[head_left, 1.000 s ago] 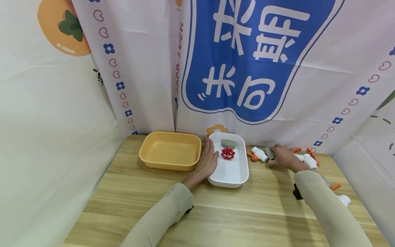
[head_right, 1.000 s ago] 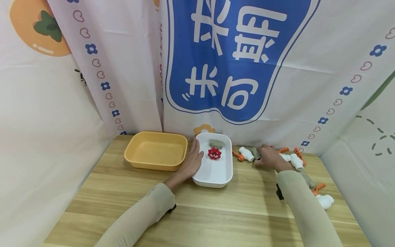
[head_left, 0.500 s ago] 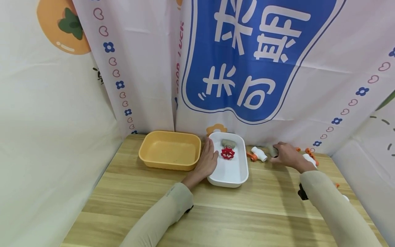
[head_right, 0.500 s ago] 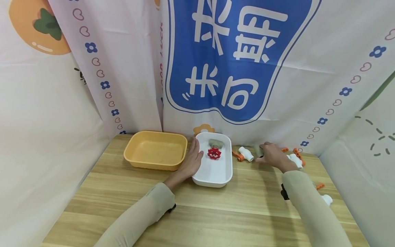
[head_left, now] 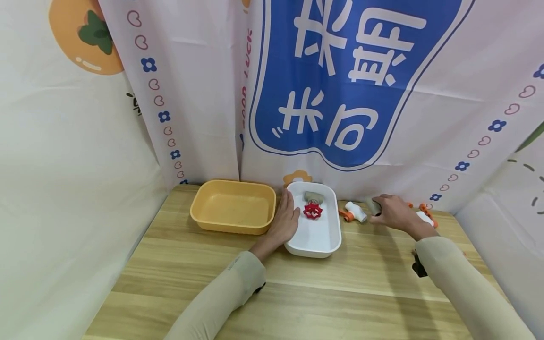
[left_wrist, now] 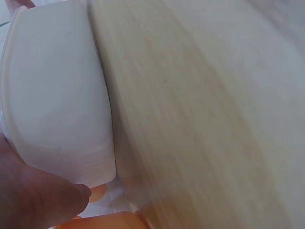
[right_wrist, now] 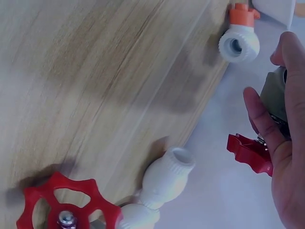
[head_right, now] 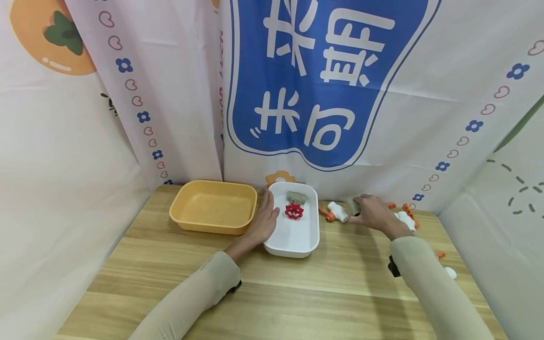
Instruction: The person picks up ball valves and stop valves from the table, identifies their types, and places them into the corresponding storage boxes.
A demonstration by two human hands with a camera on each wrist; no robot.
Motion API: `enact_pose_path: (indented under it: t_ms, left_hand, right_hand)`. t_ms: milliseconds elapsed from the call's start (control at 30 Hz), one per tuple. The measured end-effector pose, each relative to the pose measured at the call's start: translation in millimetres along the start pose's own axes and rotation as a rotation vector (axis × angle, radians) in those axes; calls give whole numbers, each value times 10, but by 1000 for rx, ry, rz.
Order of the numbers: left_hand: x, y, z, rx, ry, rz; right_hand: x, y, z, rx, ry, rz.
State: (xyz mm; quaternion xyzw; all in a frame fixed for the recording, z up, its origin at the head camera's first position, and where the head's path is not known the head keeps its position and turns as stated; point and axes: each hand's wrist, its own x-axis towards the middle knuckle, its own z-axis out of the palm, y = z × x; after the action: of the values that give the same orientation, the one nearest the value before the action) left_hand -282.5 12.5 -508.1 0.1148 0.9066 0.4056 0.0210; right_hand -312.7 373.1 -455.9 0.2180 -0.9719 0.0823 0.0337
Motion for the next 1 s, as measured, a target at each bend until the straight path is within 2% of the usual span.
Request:
enact_pose_path:
  t_ms: [300,1000]
  left_hand:
    - [7,7,7,-11,0,-13]
    - [10,17,5,-1,1,-8]
  right_hand:
    - [12,-155,-62,-14,46,-78]
    - [40,-533,-216,-20,89,-160]
